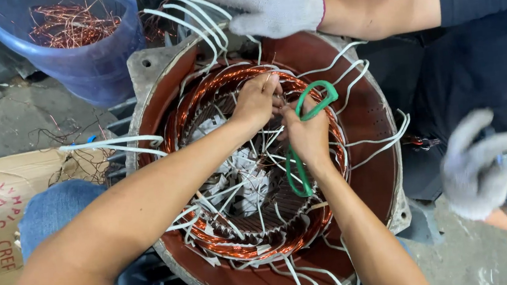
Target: Cutting and arranging copper windings and insulation wires inside a large electric motor stator.
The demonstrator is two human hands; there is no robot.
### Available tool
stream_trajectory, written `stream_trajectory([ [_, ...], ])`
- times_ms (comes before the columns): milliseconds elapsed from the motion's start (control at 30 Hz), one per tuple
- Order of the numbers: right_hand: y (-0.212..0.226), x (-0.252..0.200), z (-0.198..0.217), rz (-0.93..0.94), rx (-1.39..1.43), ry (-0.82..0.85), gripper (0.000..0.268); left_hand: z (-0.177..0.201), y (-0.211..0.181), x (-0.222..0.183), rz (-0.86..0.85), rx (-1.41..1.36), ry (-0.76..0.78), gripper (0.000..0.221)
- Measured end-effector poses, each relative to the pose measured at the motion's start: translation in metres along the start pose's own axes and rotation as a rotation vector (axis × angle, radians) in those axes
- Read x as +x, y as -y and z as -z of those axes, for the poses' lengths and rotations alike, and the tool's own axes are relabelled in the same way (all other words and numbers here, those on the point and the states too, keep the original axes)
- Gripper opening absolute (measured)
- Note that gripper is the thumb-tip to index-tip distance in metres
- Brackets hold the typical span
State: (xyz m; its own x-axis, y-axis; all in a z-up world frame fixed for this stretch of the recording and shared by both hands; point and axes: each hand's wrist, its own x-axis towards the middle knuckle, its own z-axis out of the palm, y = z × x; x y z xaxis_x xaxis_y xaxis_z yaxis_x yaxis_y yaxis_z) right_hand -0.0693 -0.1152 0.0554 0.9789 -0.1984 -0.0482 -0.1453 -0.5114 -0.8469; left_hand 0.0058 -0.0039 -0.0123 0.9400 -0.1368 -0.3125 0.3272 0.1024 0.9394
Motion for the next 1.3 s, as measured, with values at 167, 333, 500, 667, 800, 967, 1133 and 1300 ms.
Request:
stream_trajectory([
  [167, 0.000, -0.004, 0.005, -0.028, -0.026, -0.002, 0.014, 0.008, -0.005, 0.001, 0.025, -0.092, 0.015, 0.043],
  [333, 0.005, 0.010, 0.041, 0.174, -0.006, 0.073, 0.013, 0.010, 0.009, 0.031, -0.020, 0.077, 0.123, 0.040],
  [500, 0.020, 0.025, 0.079, 0.521, -0.292, 0.220, 0.012, 0.013, -0.020, 0.004, 0.034, 0.005, 0.175, 0.044],
  [667, -0.010, 0.054, 0.076, 1.010, -0.912, 0.398, 0.012, 0.019, -0.017, 0.018, -0.002, 0.080, 0.232, 0.044],
  [800, -0.035, 0.078, 0.060, 1.284, -1.121, 0.278, 0.007, 0.019, -0.014, 0.023, -0.057, 0.125, 0.248, 0.045],
  [967, -0.032, 0.055, 0.047, 1.337, -1.119, 0.131, 0.014, 0.014, -0.010, 0.022, -0.038, 0.086, 0.234, 0.049],
  [1133, -0.035, 0.037, 0.045, 1.313, -1.310, 0.032, 0.006, 0.004, -0.011, 0.016, -0.087, 0.041, 0.201, 0.048],
  [1300, -0.020, 0.034, 0.055, 1.108, -1.238, 0.086, 0.012, 0.006, -0.011, 0.019, -0.036, -0.042, 0.181, 0.048],
])
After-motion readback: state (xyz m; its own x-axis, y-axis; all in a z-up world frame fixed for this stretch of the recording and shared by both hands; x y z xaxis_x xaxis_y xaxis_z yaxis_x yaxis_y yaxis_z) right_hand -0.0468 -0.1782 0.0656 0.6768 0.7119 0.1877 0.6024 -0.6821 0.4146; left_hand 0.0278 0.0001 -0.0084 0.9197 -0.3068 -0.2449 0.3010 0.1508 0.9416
